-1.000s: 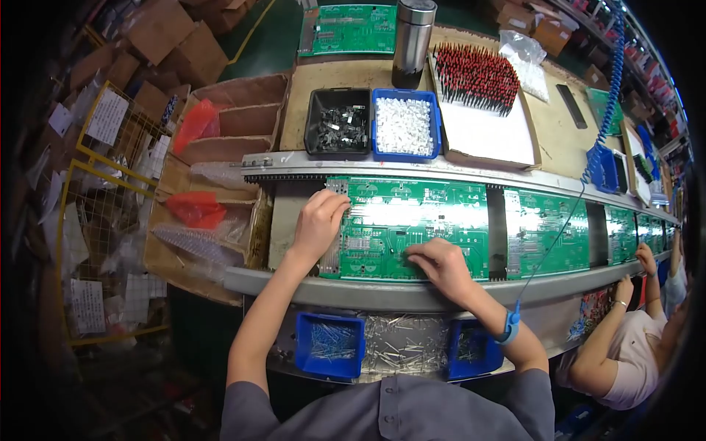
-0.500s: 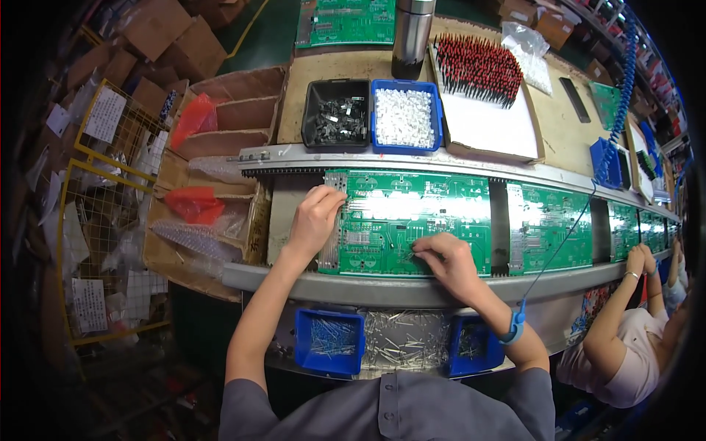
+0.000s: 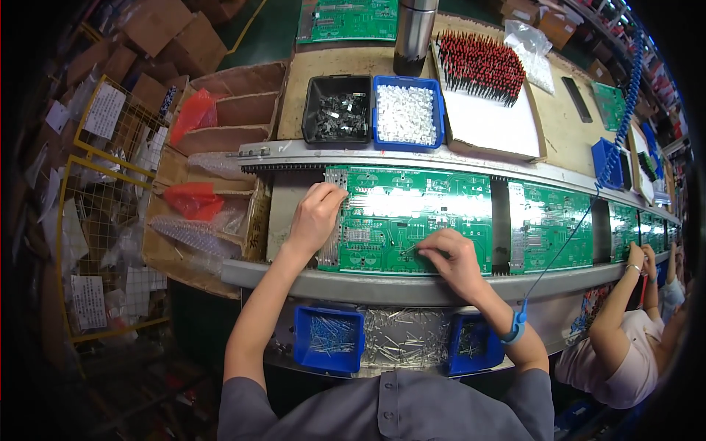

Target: The person assembles printed circuit boards on a conveyor line by picking electronic components from bins and inserting them into the boards by hand. They slide boards along the conveyor track and position a new board to continue inserting components.

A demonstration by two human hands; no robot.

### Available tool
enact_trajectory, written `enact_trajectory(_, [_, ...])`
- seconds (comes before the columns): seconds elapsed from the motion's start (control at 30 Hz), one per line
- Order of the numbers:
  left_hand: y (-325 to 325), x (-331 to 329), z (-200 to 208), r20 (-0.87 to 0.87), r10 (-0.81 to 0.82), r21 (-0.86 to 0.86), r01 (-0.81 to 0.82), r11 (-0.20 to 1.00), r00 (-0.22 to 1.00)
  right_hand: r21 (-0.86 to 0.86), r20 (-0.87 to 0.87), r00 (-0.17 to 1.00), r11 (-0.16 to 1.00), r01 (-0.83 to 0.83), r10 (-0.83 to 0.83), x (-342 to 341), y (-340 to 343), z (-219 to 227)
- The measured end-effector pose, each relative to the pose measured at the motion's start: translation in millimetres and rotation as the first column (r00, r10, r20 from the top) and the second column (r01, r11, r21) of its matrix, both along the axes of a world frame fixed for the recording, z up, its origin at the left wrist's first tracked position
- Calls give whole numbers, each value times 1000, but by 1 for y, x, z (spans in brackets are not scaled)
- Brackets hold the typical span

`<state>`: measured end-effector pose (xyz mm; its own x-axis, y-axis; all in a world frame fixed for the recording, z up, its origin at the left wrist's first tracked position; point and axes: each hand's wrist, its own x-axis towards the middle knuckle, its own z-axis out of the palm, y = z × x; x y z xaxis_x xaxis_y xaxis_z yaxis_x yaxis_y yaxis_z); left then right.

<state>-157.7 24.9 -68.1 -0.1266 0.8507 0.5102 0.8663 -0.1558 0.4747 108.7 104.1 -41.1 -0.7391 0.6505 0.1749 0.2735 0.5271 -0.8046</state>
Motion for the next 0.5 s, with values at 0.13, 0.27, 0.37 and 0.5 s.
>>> enact_trajectory(0.13, [0,2,3,-94,-18,-1,18,1000,995,-12,-5,1000,1000,22,-22,0,0,-1])
enact_trajectory(0.27, [1,3,4,-113,-27,9,28,1000,993,-28,-17,999,999,28,-29,1,0,-2])
enact_trajectory(0.37, [1,3,2,-119,-14,17,17,1000,993,-37,-14,999,999,36,-36,1,0,-1])
enact_trajectory(0.5, [2,3,4,-122,-27,5,28,1000,992,-53,-6,999,998,43,-44,0,0,0])
